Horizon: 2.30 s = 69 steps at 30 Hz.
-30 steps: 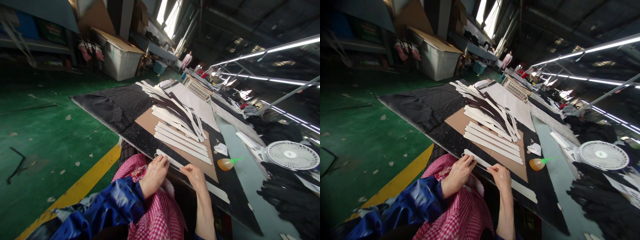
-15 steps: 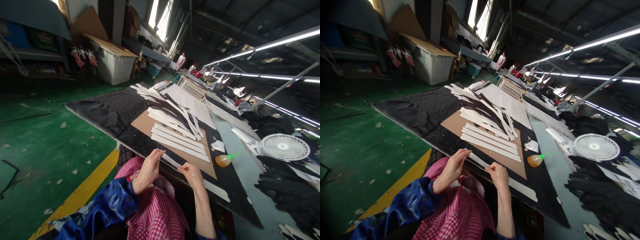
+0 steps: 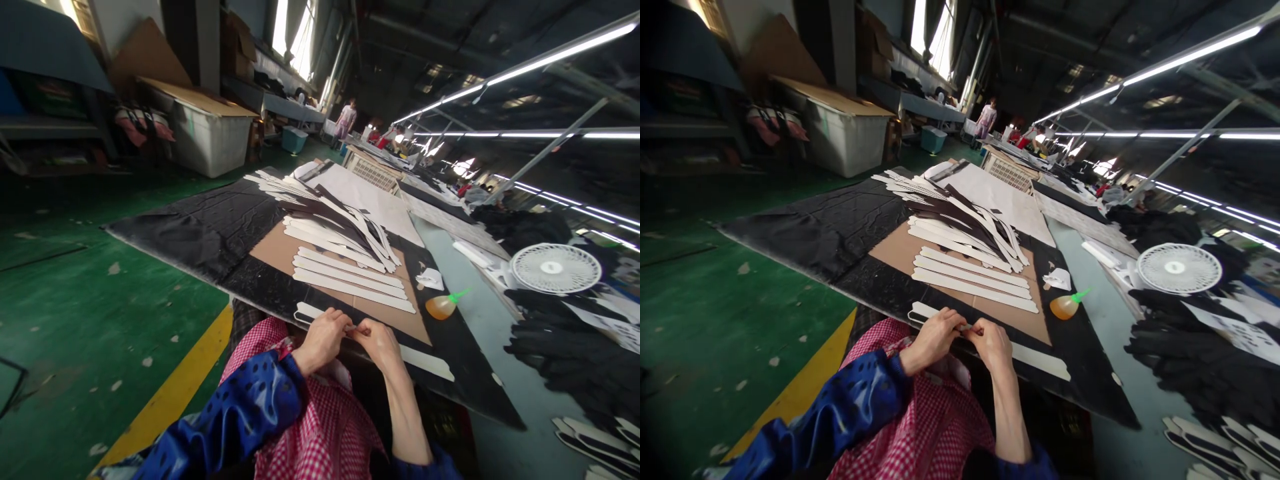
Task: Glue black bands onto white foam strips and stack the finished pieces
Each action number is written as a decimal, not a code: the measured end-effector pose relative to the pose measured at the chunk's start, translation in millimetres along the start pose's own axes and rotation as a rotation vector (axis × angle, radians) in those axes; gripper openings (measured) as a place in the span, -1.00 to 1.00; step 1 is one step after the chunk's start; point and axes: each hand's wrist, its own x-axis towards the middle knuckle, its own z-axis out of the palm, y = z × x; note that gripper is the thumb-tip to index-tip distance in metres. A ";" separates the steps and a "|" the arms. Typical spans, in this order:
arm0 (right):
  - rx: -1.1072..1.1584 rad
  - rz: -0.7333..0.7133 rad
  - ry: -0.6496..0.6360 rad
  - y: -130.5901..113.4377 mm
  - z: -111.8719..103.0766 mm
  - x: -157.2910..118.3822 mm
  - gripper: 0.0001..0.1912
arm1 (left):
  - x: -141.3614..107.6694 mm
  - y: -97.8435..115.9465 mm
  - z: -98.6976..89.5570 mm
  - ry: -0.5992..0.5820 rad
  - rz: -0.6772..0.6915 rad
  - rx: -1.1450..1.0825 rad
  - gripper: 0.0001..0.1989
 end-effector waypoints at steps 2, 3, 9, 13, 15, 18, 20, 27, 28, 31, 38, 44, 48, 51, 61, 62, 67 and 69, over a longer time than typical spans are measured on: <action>0.098 -0.009 -0.011 8.6 -4.3 -0.8 -0.79 | 1.4 -4.9 2.1 -0.007 0.001 -0.006 -0.76; 0.136 -0.010 -0.002 14.2 -8.1 -2.0 -0.78 | 1.4 -6.6 2.5 -0.007 0.005 -0.007 -0.76; 0.067 0.077 0.087 44.5 -33.9 -12.4 -0.74 | -0.1 -14.1 11.3 0.030 0.079 -0.005 -0.74; 0.025 0.115 0.093 51.0 -36.2 -13.2 -0.75 | -0.7 -17.2 15.7 0.046 0.101 -0.001 -0.72; 0.009 0.128 0.099 51.8 -35.3 -12.4 -0.77 | -1.3 -16.6 14.5 0.050 0.094 0.003 -0.71; -0.014 0.141 0.096 52.4 -34.3 -11.3 -0.79 | -2.4 -14.3 10.7 0.041 0.093 0.013 -0.71; -0.029 0.143 0.092 53.3 -33.5 -10.4 -0.80 | -2.9 -12.8 8.2 0.032 0.098 0.020 -0.72; -0.027 0.137 0.074 55.5 -29.0 -7.8 -0.81 | -3.3 -8.2 1.4 0.002 0.100 0.055 -0.73; -0.026 0.136 0.072 52.7 -27.9 -7.9 -0.81 | -3.9 -8.3 0.0 0.000 0.094 0.069 -0.73; -0.033 0.132 0.066 35.9 -23.1 -8.9 -0.82 | -7.9 -12.2 -7.3 0.017 0.068 0.103 -0.72; -0.109 0.123 0.045 -1.2 -17.2 -10.1 -0.87 | -21.2 -29.6 -58.7 0.120 0.009 -0.245 -0.72; -0.143 0.126 0.026 0.0 -17.7 -7.7 -0.88 | -11.1 -4.1 -69.2 0.344 0.026 -0.352 -0.80; -0.150 0.131 0.020 0.6 -16.4 -6.4 -0.84 | 9.5 13.6 -18.0 0.015 0.082 -0.226 -0.80; -0.107 0.156 0.042 13.1 -22.2 -9.1 -0.78 | 19.3 13.0 11.9 -0.103 0.048 -0.111 -0.76; -0.054 0.211 0.098 69.6 -52.4 -21.1 -0.82 | 18.2 3.0 16.5 -0.135 0.145 0.004 -0.67; -0.052 0.208 0.097 70.0 -51.0 -20.1 -0.82 | 18.3 2.8 17.2 -0.137 0.152 0.005 -0.67; -0.060 0.221 0.083 71.2 -44.9 -16.0 -0.83 | 18.3 5.7 18.2 -0.141 0.171 0.040 -0.67; -0.079 0.222 0.072 72.0 -44.5 -15.1 -0.83 | 17.0 8.6 13.0 -0.163 0.201 0.081 -0.68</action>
